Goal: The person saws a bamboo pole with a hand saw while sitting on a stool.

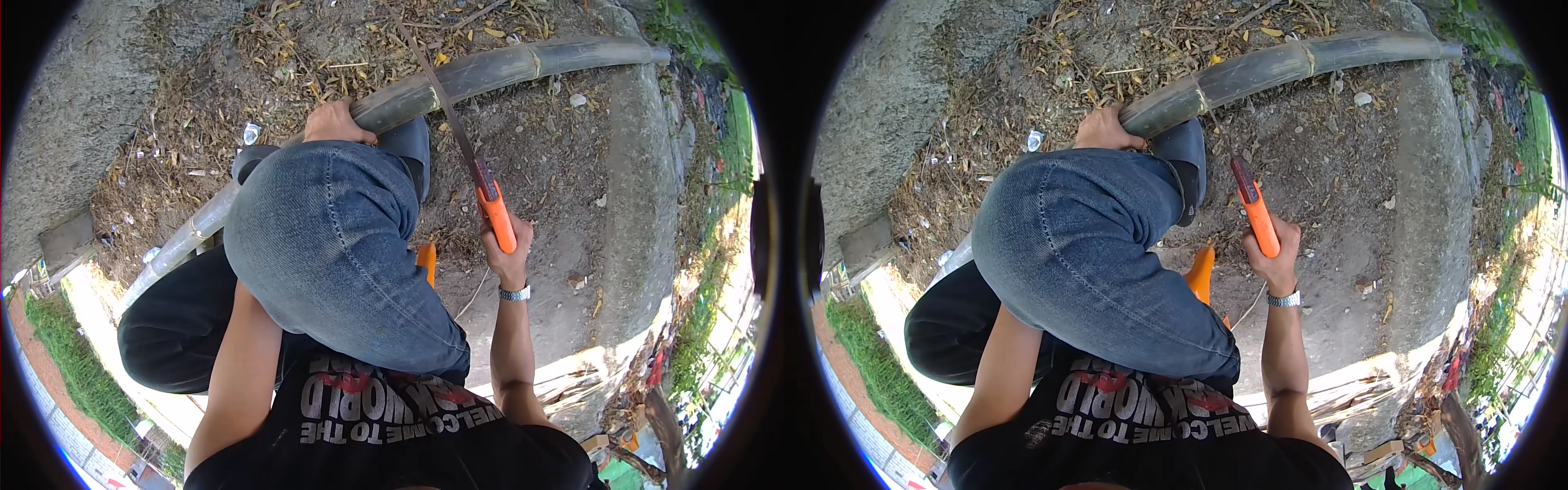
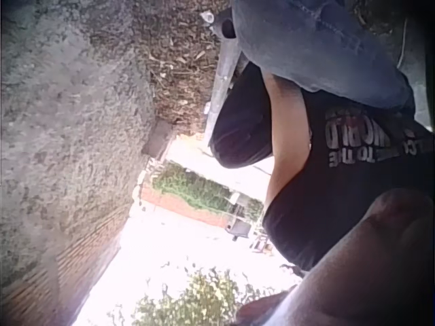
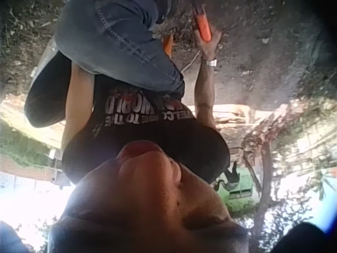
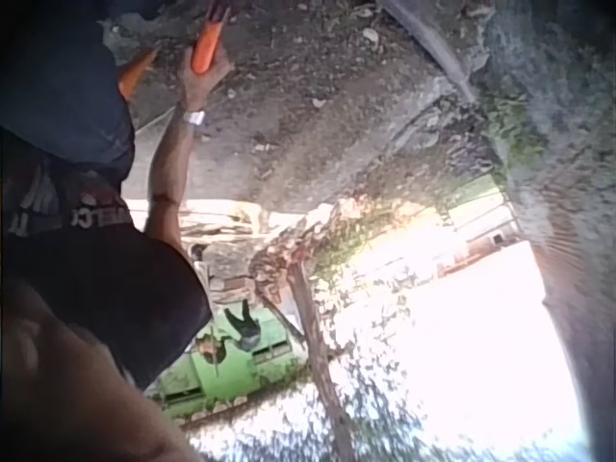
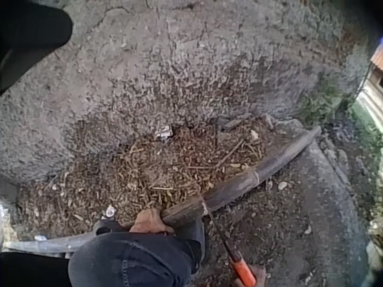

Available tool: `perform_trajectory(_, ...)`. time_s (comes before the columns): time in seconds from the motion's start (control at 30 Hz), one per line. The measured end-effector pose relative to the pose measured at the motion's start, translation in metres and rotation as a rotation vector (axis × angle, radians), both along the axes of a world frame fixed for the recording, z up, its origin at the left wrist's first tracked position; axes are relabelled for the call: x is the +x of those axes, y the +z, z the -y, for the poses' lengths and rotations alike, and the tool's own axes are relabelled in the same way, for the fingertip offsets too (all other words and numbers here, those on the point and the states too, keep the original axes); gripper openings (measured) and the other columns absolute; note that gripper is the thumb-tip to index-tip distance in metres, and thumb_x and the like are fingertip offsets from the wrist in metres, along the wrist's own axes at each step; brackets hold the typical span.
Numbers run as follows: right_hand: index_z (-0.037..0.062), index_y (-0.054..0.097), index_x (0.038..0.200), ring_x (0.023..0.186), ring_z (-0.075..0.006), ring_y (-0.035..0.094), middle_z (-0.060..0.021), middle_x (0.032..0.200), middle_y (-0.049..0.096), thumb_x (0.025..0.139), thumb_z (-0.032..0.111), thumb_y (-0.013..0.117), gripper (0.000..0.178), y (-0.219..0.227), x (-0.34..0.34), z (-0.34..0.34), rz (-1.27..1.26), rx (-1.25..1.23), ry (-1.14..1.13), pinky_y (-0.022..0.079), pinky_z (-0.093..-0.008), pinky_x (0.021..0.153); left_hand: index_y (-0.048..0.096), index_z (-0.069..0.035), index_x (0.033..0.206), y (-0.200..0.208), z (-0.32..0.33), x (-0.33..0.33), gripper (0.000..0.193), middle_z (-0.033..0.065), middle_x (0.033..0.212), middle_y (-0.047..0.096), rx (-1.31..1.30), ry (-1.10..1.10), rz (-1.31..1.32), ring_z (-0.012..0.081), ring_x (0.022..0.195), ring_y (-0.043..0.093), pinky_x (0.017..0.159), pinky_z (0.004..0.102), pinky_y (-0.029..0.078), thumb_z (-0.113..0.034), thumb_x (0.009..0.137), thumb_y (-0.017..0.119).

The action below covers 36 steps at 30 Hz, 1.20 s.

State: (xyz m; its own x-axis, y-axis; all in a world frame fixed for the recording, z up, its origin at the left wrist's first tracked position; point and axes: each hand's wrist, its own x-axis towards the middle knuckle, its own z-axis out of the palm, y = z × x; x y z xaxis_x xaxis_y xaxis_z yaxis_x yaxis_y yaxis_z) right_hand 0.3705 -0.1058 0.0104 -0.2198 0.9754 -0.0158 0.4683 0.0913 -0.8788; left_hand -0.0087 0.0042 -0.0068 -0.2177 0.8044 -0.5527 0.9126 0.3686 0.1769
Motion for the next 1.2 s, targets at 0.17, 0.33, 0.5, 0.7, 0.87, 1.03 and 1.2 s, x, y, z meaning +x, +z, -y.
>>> perform_trajectory(0.17,0.0019,0.075,0.092,0.050,-0.0199,0.062,-0.0072,0.062,0.062,0.079,0.008,0.068,0.016,0.007,0.007,0.014,-0.042,-0.110,-0.083,0.050,-0.0324,0.057,0.065,-0.003,0.141,0.004,0.000,0.007,0.096,0.0233,0.120,0.076,0.028,0.000,0.041,0.0387,0.114,0.073,0.104,0.0459,0.057,-0.049,0.060,0.090)
perform_trajectory(0.33,0.0015,0.076,0.095,0.051,-0.0222,0.063,-0.0095,0.063,0.063,0.082,0.005,0.069,0.015,0.020,0.035,0.074,0.062,-0.014,0.008,0.049,-0.0327,0.056,0.067,-0.003,0.138,0.008,0.003,-0.006,0.094,0.0247,0.119,0.075,0.009,0.010,0.012,0.0390,0.114,0.073,0.102,0.0470,0.058,-0.049,0.059,0.087)
perform_trajectory(0.5,0.0004,0.071,0.086,0.049,-0.0242,0.062,-0.0120,0.062,0.063,0.082,0.007,0.073,0.007,-0.013,-0.024,-0.030,-0.022,0.035,0.012,0.049,-0.0340,0.055,0.067,-0.005,0.138,0.006,-0.003,0.023,0.091,0.0227,0.121,0.075,0.018,-0.033,0.001,0.0377,0.114,0.073,0.102,0.0462,0.058,-0.047,0.061,0.087)
perform_trajectory(0.7,0.0008,0.071,0.084,0.051,-0.0231,0.065,-0.0100,0.064,0.066,0.080,0.007,0.073,0.008,-0.001,0.006,0.032,-0.076,-0.085,-0.004,0.049,-0.0325,0.054,0.066,-0.004,0.139,0.002,0.005,-0.032,0.093,0.0228,0.117,0.077,0.013,-0.090,-0.062,0.0391,0.112,0.074,0.100,0.0455,0.058,-0.051,0.061,0.086)
perform_trajectory(0.87,0.0009,0.068,0.081,0.054,-0.0167,0.062,-0.0098,0.063,0.064,0.082,0.005,0.074,0.007,0.003,-0.006,0.002,-0.072,-0.048,0.017,0.049,-0.0335,0.055,0.066,0.003,0.136,-0.006,-0.019,0.028,0.095,0.0284,0.116,0.075,-0.015,-0.136,0.005,0.0408,0.112,0.074,0.099,0.0465,0.057,-0.051,0.061,0.087)
perform_trajectory(1.03,0.0046,0.076,0.090,0.055,-0.0205,0.065,-0.0121,0.064,0.064,0.085,0.013,0.072,0.011,-0.003,0.016,0.014,-0.097,-0.093,0.010,0.052,-0.0328,0.058,0.062,0.001,0.142,-0.015,-0.025,0.027,0.101,0.0277,0.121,0.074,-0.044,-0.136,0.064,0.0397,0.114,0.073,0.101,0.0480,0.056,-0.051,0.061,0.089)
perform_trajectory(1.2,0.0086,0.070,0.082,0.057,-0.0289,0.064,-0.0119,0.066,0.062,0.080,0.013,0.072,0.005,-0.042,0.004,-0.009,-0.148,0.065,0.111,0.054,-0.0362,0.062,0.063,0.000,0.143,-0.010,-0.022,0.006,0.106,0.0252,0.124,0.074,0.006,-0.165,-0.070,0.0400,0.114,0.073,0.101,0.0462,0.058,-0.052,0.055,0.090)
